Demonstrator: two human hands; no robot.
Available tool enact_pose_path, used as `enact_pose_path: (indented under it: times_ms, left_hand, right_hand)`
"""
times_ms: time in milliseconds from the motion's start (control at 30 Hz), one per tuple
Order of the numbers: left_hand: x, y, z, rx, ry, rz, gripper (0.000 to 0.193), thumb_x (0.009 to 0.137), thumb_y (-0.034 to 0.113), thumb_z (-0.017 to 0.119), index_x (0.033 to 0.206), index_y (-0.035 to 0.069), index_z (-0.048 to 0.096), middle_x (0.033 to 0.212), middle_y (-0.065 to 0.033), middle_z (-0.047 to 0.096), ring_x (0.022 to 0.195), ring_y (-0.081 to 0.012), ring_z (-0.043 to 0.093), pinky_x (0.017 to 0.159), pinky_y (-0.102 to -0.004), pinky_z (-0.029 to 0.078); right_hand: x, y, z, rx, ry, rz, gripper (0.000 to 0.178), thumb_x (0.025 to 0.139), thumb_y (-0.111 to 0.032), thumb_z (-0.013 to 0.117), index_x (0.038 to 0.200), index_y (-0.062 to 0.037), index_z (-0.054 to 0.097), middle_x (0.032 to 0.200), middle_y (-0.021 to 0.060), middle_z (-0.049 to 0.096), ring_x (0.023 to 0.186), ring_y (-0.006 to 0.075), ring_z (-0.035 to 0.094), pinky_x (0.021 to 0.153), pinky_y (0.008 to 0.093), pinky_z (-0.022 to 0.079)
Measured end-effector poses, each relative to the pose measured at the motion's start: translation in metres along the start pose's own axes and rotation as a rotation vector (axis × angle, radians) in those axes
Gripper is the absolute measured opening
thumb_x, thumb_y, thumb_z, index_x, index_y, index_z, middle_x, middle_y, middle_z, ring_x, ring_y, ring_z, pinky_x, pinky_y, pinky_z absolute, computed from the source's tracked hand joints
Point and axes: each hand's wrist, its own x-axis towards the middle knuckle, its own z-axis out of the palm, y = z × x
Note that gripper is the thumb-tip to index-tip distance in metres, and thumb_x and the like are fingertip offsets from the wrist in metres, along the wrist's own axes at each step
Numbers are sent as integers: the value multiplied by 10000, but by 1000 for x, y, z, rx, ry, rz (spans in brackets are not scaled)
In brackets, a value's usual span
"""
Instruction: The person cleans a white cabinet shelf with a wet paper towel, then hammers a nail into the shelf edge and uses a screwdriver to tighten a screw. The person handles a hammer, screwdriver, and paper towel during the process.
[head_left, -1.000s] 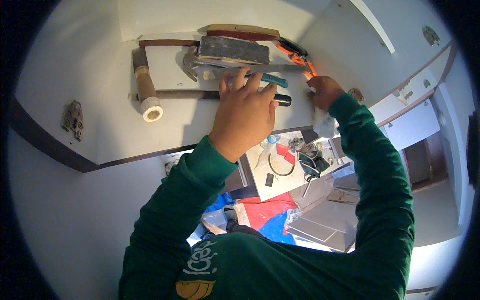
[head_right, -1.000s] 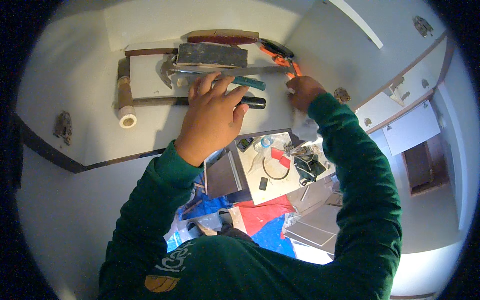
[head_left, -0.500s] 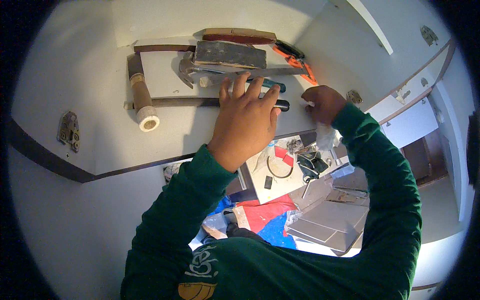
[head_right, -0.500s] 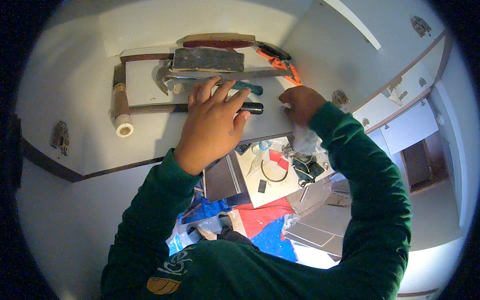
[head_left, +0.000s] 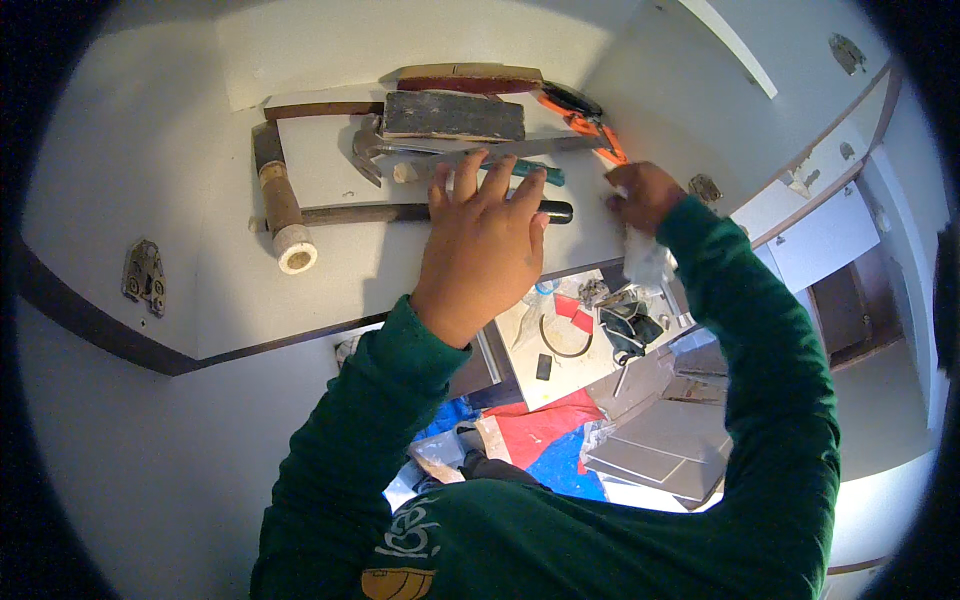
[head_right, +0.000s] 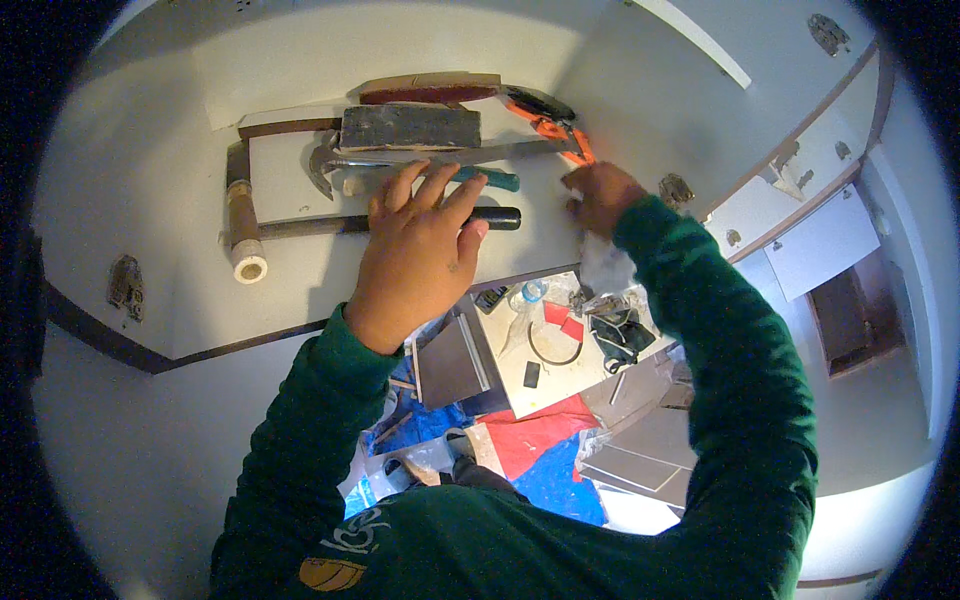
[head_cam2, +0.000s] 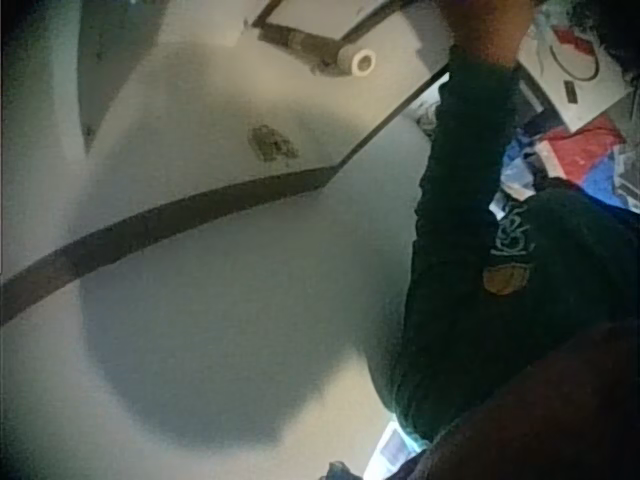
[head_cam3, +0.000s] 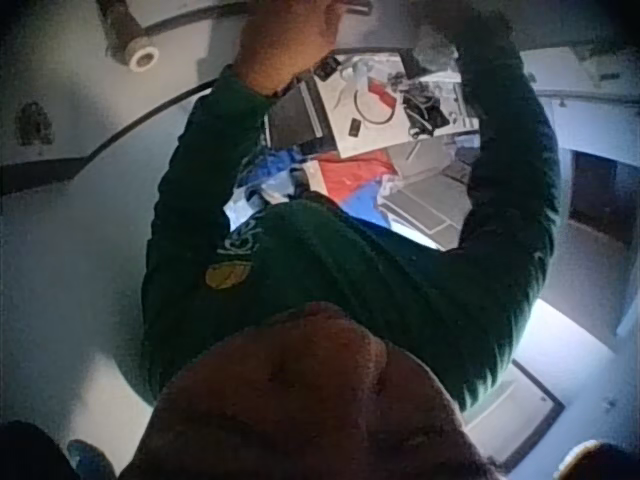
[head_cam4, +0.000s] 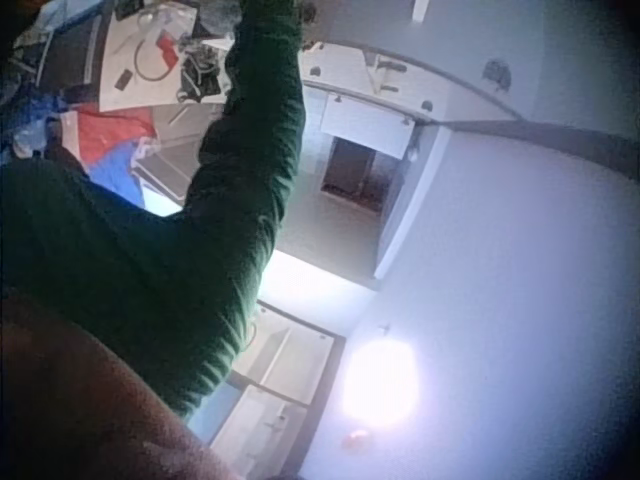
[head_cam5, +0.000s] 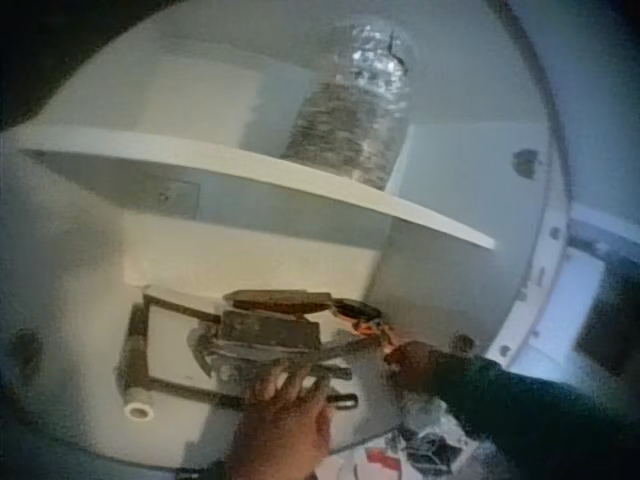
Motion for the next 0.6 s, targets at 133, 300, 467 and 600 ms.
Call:
enact_pose_path:
  times_ms: [133,300,467,600]
  left_hand:
    - [0,5,6,-43,3,22,390,837,208,638,1203,77,628,1268,-133,575,1238,-358,427,1034,-535,317]
    - [-1,-6,1,-10,22,12,396,835,207,639,1208,74,624,1274,-131,577,1225,-358,438,1037,-522,315]
    - [0,4,3,-39,6,18,399,848,209,623,1223,73,613,1289,-140,572,1232,-364,436,1042,-513,311]
    - [-1,-2,-2,-7,3,-10,410,854,215,617,1238,72,601,1289,-143,569,1238,-365,434,1046,-511,306]
  right_hand:
    - [-1,26,13,96,11,188,397,775,-175,691,1143,-30,662,1123,186,666,1051,340,637,939,398,500]
    - [-7,3,7,23,-33,-106,400,767,-167,677,1148,-46,665,1066,204,673,996,358,651,896,419,520]
    - [3,22,5,-132,12,59,364,745,-184,668,1079,-40,676,983,196,680,960,364,652,868,441,523]
    - [-5,-1,1,-9,-48,-156,370,733,-182,668,1084,-63,680,960,206,673,957,372,647,872,455,515]
